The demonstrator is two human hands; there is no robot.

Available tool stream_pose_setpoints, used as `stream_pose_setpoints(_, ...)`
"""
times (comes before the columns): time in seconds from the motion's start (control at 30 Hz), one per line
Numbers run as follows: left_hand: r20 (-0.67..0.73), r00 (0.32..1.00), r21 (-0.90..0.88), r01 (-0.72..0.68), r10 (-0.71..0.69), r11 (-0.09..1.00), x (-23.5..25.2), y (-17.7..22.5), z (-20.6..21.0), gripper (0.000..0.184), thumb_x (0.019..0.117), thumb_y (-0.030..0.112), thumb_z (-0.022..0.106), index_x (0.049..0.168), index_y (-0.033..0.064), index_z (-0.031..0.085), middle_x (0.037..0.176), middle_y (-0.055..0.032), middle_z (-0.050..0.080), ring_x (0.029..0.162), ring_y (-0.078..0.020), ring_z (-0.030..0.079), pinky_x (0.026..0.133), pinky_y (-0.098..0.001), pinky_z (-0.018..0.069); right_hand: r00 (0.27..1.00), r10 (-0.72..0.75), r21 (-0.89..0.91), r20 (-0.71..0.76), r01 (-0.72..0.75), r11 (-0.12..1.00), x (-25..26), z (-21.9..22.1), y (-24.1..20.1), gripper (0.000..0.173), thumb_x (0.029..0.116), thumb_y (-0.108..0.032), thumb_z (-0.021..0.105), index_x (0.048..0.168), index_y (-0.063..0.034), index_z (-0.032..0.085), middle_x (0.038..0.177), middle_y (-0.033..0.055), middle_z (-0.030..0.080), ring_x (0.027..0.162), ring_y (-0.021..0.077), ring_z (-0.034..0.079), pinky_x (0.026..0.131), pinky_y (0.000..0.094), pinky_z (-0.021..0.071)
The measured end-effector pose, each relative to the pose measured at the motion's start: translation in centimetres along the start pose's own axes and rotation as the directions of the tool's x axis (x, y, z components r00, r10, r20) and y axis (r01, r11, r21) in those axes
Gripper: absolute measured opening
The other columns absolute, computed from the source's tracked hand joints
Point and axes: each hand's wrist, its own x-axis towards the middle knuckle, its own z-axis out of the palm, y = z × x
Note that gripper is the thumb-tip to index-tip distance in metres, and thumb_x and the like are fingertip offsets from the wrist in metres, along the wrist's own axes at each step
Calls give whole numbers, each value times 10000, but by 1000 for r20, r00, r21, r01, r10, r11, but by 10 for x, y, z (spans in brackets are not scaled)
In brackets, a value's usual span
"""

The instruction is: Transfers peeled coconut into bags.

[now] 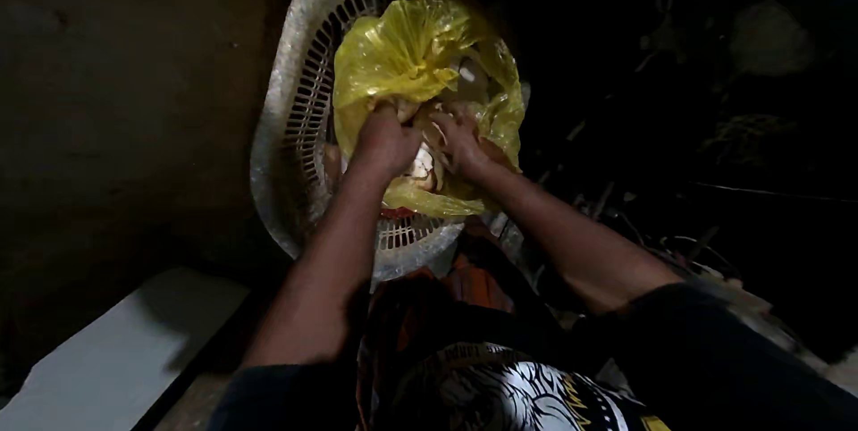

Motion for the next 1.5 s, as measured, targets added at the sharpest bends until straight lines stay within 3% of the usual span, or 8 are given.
stream_pose_setpoints(0.13, 129, 989, 222, 41, -71, 974, 7, -50, 82, 1002, 755, 634, 813, 1471, 18, 478, 1474, -285, 484, 1347, -465, 496, 1042, -697, 444, 977, 211, -197, 26, -202, 959, -14, 13, 19, 800, 907, -214, 777, 1582, -94, 364, 1642, 209, 324, 1463, 354, 422, 1106, 527, 456)
stream_pose_setpoints(0.5, 209, 962, 296, 110, -177, 949, -6, -71, 38, 534, 1080, 464, 454, 1318, 22, 633, 1304, -272, 636, 1267, -461, 582, 1033, -696, 419, 950, 290, -340, 112, -238, 910, 21, -23, -1, 670, 873, -230, 778, 1457, -40, 511, 1556, 338, 350, 1370, 554, 411, 1057, 704, 365)
stream_pose_setpoints(0.8, 30, 951, 273, 287, -306, 918, -37, -50, -1, 338, 1051, 220, 510, 1067, -78, 669, 1093, -334, 666, 1069, -521, 647, 885, -723, 481, 926, 378, -315, 16, -354, 880, 27, -17, -6, 703, 887, -176, 751, 1495, -24, 431, 1453, 313, 479, 1337, 482, 497, 1077, 616, 428)
stream_pose_setpoints(0.93, -56, 991, -120, 115, -122, 986, -75, -63, -19, 379, 978, 79, 607, 1343, -11, 560, 1201, -249, 653, 1108, -371, 654, 946, -613, 514, 924, 383, -342, 9, -357, 869, 30, -17, -9, 770, 893, -176, 745, 1540, -21, 358, 1441, 335, 486, 1322, 525, 490, 1010, 675, 444)
stream_pose_setpoints(1.03, -51, 980, -619, 118, -190, 776, -98, -69, -8, 457, 931, 25, 640, 1375, 79, 544, 1101, -70, 707, 925, -119, 708, 813, -338, 618, 917, 395, -388, 59, -343, 856, 34, -22, -10, 720, 916, -230, 733, 1505, -3, 387, 1391, 322, 540, 1293, 506, 535, 1015, 665, 464)
stream_pose_setpoints(1.2, 102, 961, -973, 150, -257, 176, -114, -76, 18, 307, 922, 49, 657, 1224, 75, 608, 1019, -93, 748, 863, -200, 747, 747, -394, 644, 930, 351, -360, 108, -293, 886, 32, -34, -11, 784, 889, -190, 766, 1556, -52, 378, 1471, 337, 463, 1339, 527, 477, 1061, 676, 424)
stream_pose_setpoints(1.37, 121, 966, -984, 146, -229, 100, -121, -73, 26, 216, 986, 115, 637, 1194, 55, 644, 1011, -104, 755, 881, -203, 750, 781, -402, 641, 987, 131, -174, -96, -146, 974, 14, -33, -13, 433, 990, -212, 645, 1364, 2, 607, 1302, 297, 622, 1255, 450, 581, 1080, 597, 442)
stream_pose_setpoints(1.5, 123, 967, -974, 161, -225, 158, -123, -76, 37, 298, 969, 182, 680, 1248, 87, 635, 1069, -98, 742, 925, -214, 742, 820, -429, 633, 988, 144, 389, 55, -154, 908, -25, -38, -56, 441, 1095, -409, 457, 1173, -30, 667, 958, 73, 706, 823, 136, 689, 758, 364, 609)
